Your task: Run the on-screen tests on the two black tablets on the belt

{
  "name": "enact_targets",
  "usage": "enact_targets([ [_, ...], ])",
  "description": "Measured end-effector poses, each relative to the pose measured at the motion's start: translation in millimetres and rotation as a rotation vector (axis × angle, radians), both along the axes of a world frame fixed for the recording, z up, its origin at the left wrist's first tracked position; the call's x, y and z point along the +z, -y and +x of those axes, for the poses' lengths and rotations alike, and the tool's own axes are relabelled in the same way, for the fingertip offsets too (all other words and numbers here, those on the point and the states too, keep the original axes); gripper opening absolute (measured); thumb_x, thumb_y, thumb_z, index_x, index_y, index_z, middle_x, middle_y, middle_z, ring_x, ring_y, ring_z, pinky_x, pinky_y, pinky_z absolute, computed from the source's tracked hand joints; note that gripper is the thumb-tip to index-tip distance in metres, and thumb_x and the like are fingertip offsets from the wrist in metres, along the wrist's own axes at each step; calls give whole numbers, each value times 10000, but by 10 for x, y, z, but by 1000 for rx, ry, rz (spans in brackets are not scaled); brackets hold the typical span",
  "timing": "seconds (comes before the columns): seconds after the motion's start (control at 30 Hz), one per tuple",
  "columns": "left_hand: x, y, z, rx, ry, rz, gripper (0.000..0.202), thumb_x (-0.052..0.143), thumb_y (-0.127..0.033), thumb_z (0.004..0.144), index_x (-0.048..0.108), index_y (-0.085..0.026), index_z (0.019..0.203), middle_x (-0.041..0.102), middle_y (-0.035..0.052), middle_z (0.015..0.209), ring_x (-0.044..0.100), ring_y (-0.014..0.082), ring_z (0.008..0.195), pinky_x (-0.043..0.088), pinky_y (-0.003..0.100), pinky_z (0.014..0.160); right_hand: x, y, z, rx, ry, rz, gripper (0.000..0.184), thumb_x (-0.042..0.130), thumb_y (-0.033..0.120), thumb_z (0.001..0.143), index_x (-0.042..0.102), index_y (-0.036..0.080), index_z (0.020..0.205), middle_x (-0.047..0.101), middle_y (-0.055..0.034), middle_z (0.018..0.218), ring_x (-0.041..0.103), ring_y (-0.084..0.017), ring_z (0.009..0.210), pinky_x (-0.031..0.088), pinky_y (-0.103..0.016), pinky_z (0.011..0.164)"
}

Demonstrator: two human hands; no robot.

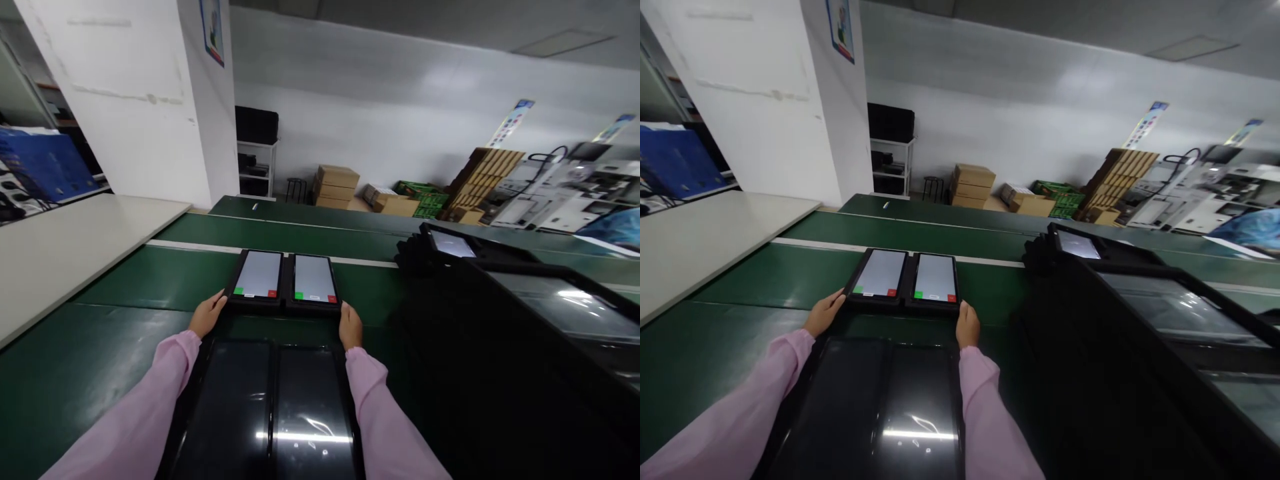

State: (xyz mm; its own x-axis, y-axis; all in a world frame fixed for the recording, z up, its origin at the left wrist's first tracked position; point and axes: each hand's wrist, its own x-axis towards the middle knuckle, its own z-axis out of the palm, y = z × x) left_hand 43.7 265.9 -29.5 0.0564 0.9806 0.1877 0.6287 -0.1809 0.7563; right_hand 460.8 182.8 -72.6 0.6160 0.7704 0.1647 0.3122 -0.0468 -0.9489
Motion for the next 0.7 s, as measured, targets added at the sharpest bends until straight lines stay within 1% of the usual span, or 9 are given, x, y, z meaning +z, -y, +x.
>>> enact_targets([
  [0.17, 16, -2, 62, -13, -61, -8, 707, 400, -603, 868, 587, -120, 1349, 617, 99, 1352, 541, 268, 1300, 370, 357, 1156, 19, -1, 31, -12, 27, -22, 725, 353, 678, 855, 687, 106, 1150, 655, -183, 1216, 571, -285, 1187, 389, -400, 1061],
  [0.23, 82, 1, 100, -17, -90, -15, 649, 400, -535, 890, 589, -106, 1339, 615, 112, 1354, 547, 268, 1292, 384, 359, 1146, 81, -5, 44, -12, 19, -35, 720, 365, 675, 848, 688, 95, 1129, 656, -189, 1206, 571, -284, 1183, 385, -403, 1064],
  [0.33, 261, 60, 156, -29, -136, -12, 541, 432, -401, 896, 601, -84, 1300, 645, 140, 1306, 561, 277, 1266, 396, 387, 1139, 233, 67, 53, 16, 11, -48, 661, 410, 632, 838, 693, 88, 1083, 665, -193, 1175, 583, -293, 1152, 397, -420, 1052],
  [0.43, 427, 311, 288, -35, -175, 63, 520, 441, -257, 868, 546, -36, 1327, 588, 193, 1359, 475, 304, 1343, 296, 458, 1200, 367, 339, -23, 39, 40, -31, 618, 472, 575, 809, 675, 77, 1114, 635, -210, 1218, 574, -304, 1150, 387, -444, 1062],
  [0.5, 454, 583, 472, -118, -198, 118, 554, 470, -218, 833, 519, -46, 1357, 540, 183, 1412, 448, 289, 1363, 272, 440, 1217, 396, 621, -165, 76, 80, -13, 611, 516, 541, 788, 653, 86, 1173, 617, -201, 1246, 581, -297, 1126, 401, -446, 1049],
  [0.53, 441, 725, 593, -194, -208, 131, 561, 503, -218, 807, 538, -84, 1350, 552, 150, 1409, 474, 268, 1341, 300, 405, 1208, 398, 774, -264, 110, 105, -8, 598, 543, 524, 778, 651, 102, 1187, 623, -187, 1235, 590, -292, 1101, 417, -443, 1033],
  [0.6, 399, 975, 853, -362, -224, 128, 526, 561, -233, 750, 626, -177, 1268, 630, 73, 1327, 558, 233, 1250, 384, 347, 1155, 408, 1064, -500, 175, 168, -6, 539, 620, 482, 753, 674, 130, 1157, 647, -167, 1192, 594, -301, 1086, 424, -449, 1027],
  [0.63, 386, 1071, 967, -422, -226, 123, 490, 568, -244, 729, 666, -207, 1207, 667, 53, 1271, 590, 234, 1205, 416, 348, 1128, 428, 1188, -628, 188, 212, -9, 516, 654, 454, 747, 681, 129, 1146, 644, -170, 1202, 570, -318, 1137, 396, -461, 1059],
  [0.7, 389, 1191, 1112, -477, -218, 126, 428, 542, -285, 716, 710, -215, 1103, 711, 75, 1176, 626, 281, 1139, 457, 426, 1082, 500, 1362, -867, 151, 313, -33, 474, 677, 365, 764, 674, 101, 1158, 591, -203, 1292, 496, -355, 1242, 334, -492, 1108],
])
